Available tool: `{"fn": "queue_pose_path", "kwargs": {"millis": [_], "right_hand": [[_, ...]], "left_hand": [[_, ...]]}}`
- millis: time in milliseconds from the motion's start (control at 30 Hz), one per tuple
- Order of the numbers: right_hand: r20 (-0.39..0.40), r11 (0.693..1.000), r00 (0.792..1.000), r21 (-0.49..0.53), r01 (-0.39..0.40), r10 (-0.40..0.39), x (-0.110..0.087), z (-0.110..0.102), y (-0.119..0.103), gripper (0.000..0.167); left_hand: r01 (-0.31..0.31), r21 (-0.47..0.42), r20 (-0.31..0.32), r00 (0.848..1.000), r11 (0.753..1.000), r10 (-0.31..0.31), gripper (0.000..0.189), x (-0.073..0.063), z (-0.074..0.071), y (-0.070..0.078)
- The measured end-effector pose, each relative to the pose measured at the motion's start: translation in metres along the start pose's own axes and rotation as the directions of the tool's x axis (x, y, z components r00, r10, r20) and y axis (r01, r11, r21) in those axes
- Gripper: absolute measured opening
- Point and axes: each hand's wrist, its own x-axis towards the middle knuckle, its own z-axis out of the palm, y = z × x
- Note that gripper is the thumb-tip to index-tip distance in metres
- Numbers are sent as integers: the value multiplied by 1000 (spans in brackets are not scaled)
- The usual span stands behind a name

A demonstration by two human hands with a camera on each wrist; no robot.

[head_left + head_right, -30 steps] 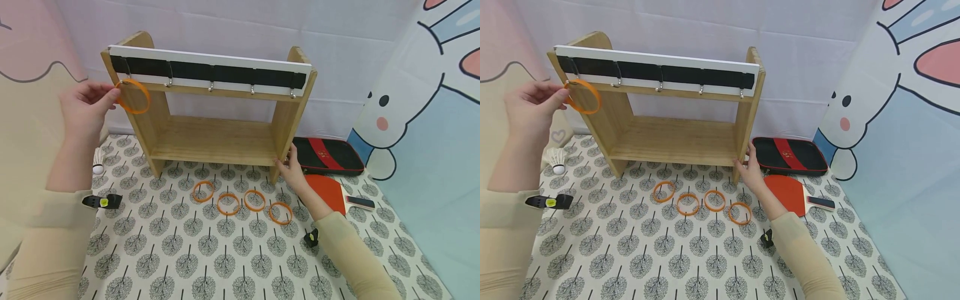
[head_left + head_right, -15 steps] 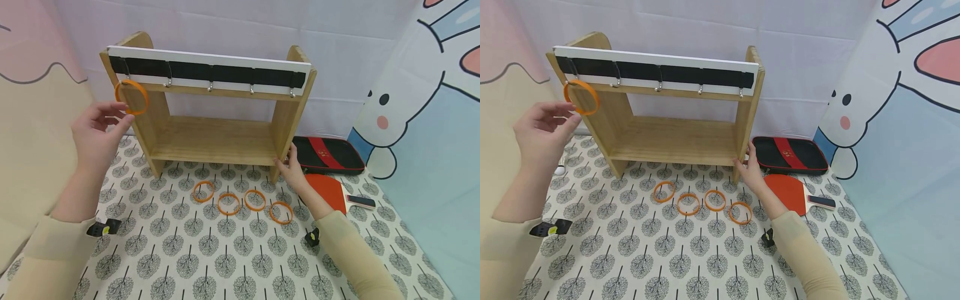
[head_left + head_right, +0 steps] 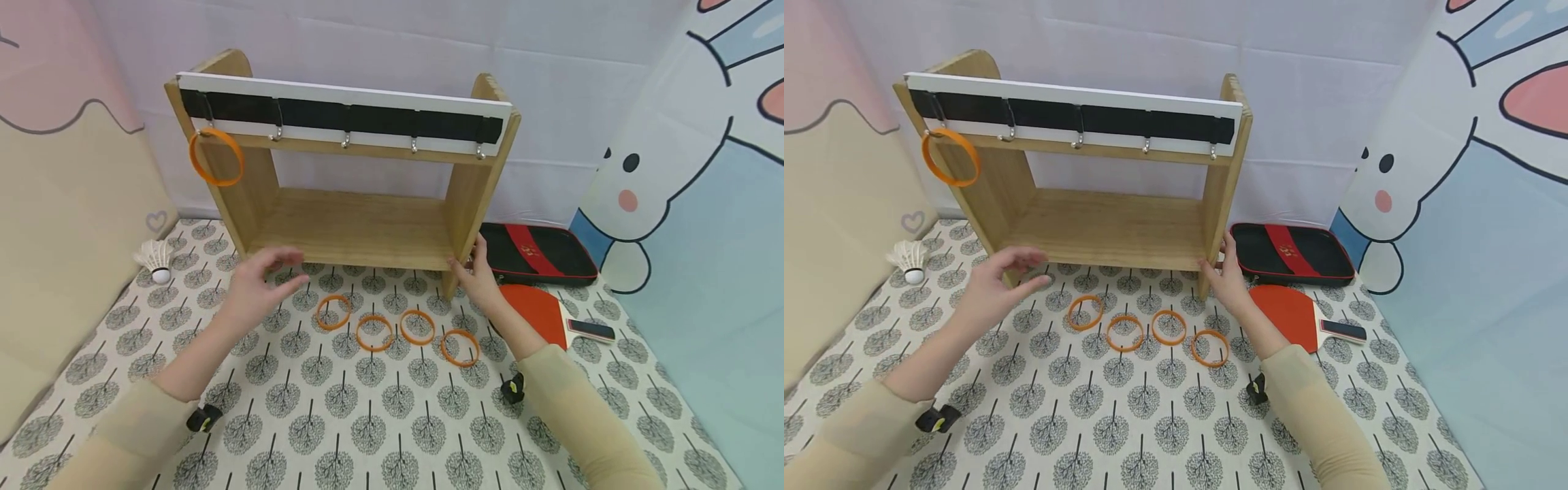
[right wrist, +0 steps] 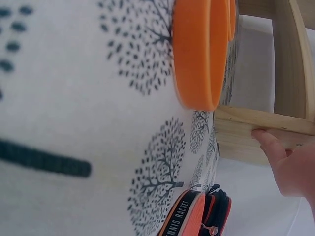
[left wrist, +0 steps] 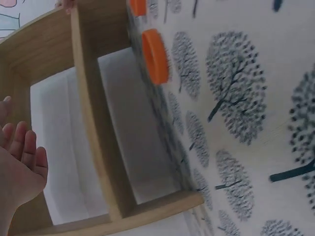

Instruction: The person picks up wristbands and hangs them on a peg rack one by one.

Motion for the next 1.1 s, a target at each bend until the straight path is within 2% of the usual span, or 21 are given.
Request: {"fn": "queue_pose_path", "kwargs": {"millis": [100,200,333,467,600,700,900,1100], "right_hand": [[-2,1000,1000,-4,1,-1,0,-1,0,70],[-2,1000,1000,-7,5,-5,0,-1,1,71],[4,1000,1000,-8,6,-5,1,-1,1,70],[6,1000,1000,-6,-2,2,1,-1,0,69],[3,1000,1000,-12,-1,1,1,-1,-1,69],[2,1000,1000,-11,0,0,0,-1,-2,69],[11,1000,1000,4,-2,2,0,0,0,70],[9,1000,1000,1,11,-11,0,0,1,69]], "left_hand": [[-15,30,128,992,999,11,46,-7,14,-8],[-29,38,259,966,999,18,48,-11,25,-17],[-20,27,406,914,999,7,50,-11,34,-27],[-52,78,518,855,996,4,53,-11,41,-39],[-129,103,587,809,986,44,49,-10,48,-49],[-158,88,617,783,984,71,42,-9,52,-57],[-188,92,650,756,978,84,23,-6,55,-64],[-173,94,675,735,980,65,11,-4,54,-62]]}}
